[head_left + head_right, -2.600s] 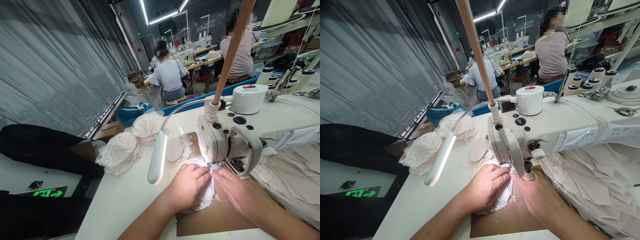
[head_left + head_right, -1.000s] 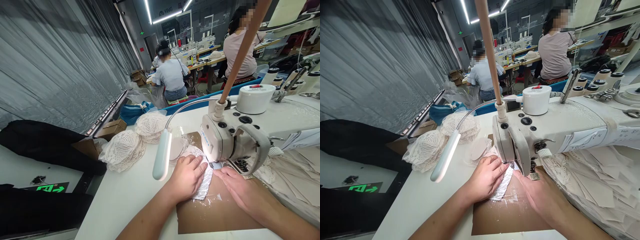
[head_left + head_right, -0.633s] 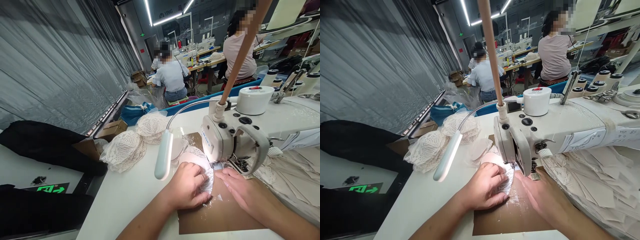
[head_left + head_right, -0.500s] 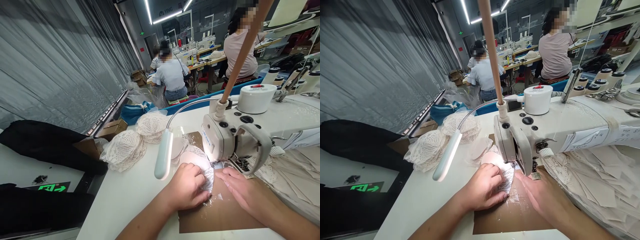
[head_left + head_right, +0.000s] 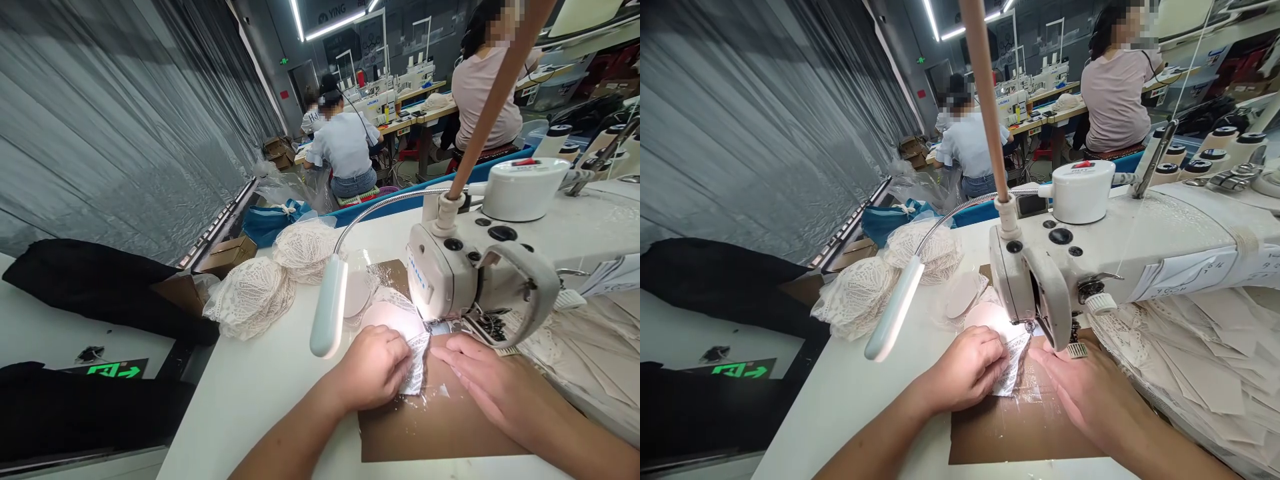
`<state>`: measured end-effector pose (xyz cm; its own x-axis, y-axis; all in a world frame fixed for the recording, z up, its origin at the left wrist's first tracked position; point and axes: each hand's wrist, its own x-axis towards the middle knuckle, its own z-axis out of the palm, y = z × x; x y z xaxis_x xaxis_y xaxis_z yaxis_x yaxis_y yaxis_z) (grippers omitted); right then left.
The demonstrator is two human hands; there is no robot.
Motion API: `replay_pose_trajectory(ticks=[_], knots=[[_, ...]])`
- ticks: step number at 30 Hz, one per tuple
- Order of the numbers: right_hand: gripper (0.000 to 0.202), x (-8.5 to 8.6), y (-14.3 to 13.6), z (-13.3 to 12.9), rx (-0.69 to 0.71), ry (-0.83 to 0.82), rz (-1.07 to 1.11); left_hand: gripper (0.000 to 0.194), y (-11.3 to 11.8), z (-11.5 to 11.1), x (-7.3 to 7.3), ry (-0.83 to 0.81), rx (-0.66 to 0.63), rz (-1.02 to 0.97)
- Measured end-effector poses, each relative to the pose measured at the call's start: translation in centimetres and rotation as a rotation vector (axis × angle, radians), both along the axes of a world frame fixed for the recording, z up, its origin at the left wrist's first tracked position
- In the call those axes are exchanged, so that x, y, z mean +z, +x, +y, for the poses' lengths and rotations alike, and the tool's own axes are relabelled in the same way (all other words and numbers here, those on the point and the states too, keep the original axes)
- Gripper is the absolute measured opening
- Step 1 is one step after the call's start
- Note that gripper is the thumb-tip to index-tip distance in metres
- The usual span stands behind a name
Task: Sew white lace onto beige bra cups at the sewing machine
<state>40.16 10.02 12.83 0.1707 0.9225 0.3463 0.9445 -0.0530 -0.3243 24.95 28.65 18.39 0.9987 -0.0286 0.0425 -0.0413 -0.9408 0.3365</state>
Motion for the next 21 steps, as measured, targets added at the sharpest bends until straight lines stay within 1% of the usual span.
replay_pose_trajectory(ticks=[4, 8, 10, 13, 16, 18, 21], knots=[[0.045, 0.3, -0.2, 0.1, 0.011, 0.019, 0.001, 0.015, 0.1, 0.1, 0.1, -0.01, -0.015, 0.021], [0.046, 1.2, -0.6, 0.5, 0.13, 0.026, 0.005, 0.014, 0.3, 0.0, 0.0, 0.02, -0.028, 0.012], [0.044, 1.7, -0.8, 0.7, 0.185, -0.006, -0.004, 0.015, 0.3, 0.1, -0.1, -0.008, -0.035, 0.001], [0.04, 2.1, -0.8, 0.8, 0.213, -0.039, -0.001, 0.02, 0.3, 0.5, 0.0, -0.088, -0.024, -0.009], [0.036, 1.9, -0.7, 0.6, 0.217, -0.044, 0.022, 0.029, 0.3, 1.1, 0.2, -0.206, 0.015, 0.003], [0.036, 1.6, -0.7, 0.5, 0.212, -0.054, 0.025, 0.03, 0.3, 1.3, 0.2, -0.265, 0.021, 0.011], [0.047, 1.0, -0.7, 0.4, 0.156, -0.068, -0.006, 0.026, 0.4, 1.1, 0.2, -0.255, -0.023, -0.005]])
